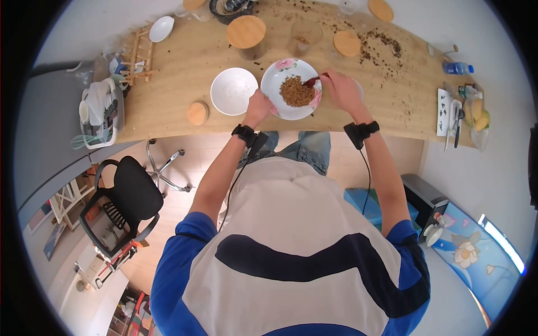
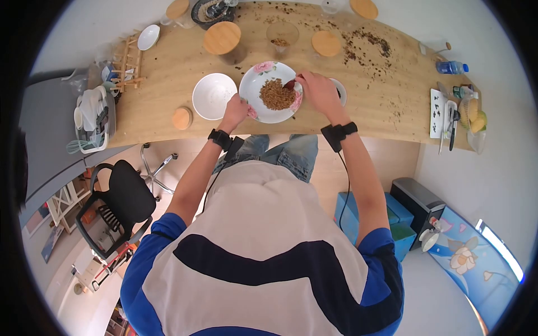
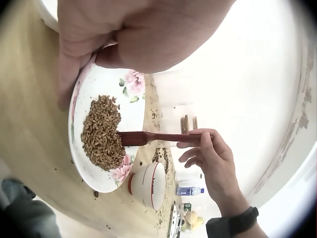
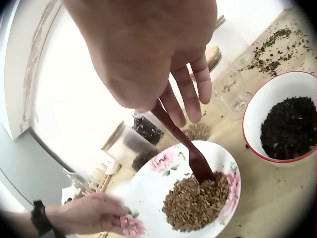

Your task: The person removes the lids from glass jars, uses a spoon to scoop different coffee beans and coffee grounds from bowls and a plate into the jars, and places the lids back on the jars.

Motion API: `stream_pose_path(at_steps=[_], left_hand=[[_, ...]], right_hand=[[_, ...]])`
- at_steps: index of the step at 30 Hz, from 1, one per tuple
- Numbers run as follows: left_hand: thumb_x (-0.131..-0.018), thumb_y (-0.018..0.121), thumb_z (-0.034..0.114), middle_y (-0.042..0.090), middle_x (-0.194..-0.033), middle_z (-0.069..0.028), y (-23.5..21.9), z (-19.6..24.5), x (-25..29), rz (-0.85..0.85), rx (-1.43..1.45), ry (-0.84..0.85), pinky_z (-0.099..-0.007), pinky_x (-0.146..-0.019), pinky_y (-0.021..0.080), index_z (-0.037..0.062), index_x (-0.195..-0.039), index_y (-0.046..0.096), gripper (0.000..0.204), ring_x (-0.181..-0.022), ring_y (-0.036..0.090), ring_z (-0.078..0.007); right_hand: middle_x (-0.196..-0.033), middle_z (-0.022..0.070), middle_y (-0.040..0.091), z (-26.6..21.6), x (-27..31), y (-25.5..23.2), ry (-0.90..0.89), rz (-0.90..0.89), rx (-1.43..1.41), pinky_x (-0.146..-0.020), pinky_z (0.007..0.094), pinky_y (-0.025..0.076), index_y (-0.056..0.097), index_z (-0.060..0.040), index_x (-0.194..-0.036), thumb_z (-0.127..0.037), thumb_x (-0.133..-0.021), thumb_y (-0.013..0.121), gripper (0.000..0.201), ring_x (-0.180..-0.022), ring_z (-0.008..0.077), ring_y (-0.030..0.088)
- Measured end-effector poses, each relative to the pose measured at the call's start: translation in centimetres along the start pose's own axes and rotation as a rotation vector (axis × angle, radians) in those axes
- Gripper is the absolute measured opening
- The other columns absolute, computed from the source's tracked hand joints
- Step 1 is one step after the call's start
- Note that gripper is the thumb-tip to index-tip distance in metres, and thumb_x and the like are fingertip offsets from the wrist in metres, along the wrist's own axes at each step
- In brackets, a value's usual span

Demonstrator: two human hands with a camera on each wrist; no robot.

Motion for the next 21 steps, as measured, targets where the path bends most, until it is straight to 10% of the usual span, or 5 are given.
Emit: stream_pose_path(at_steps=[8,21], left_hand=[[-0.085,0.039,0.003,0.060,-0.065,-0.0196,-0.5,0.4,0.9,0.095,0.114,0.050,-0.0353,-0.054,0.053,-0.0094,-0.083,0.046,0.015,-0.058,0.064,-0.0266],[-0.084,0.042,0.010,0.060,-0.070,-0.0253,-2.4,4.1,3.5,0.164,-0.117,0.046,-0.0415,-0.061,0.050,-0.0098,-0.084,0.050,0.022,-0.067,0.063,-0.0368]], right_hand=[[-0.079,0.0159,0.062,5.0,-1.2,3.0,0.181,-0.044,-0.163,-0.063,0.0420,0.045,0.052,-0.0036,-0.093,-0.023,-0.090,0.046,0.021,-0.072,0.0344,0.058],[-0.075,0.0126,0.062,6.9,2.5,9.8,0.724,-0.086,-1.056,-0.056,0.0279,0.051,0.050,0.0023,-0.094,-0.023,-0.094,0.043,0.026,-0.062,0.0183,0.062]])
Point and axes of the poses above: each hand's wrist, its own x-axis away from the middle knuckle, its own y-axis out of the palm, z = x × y, the point moved 5 cm from there along -x, towards the middle knuckle
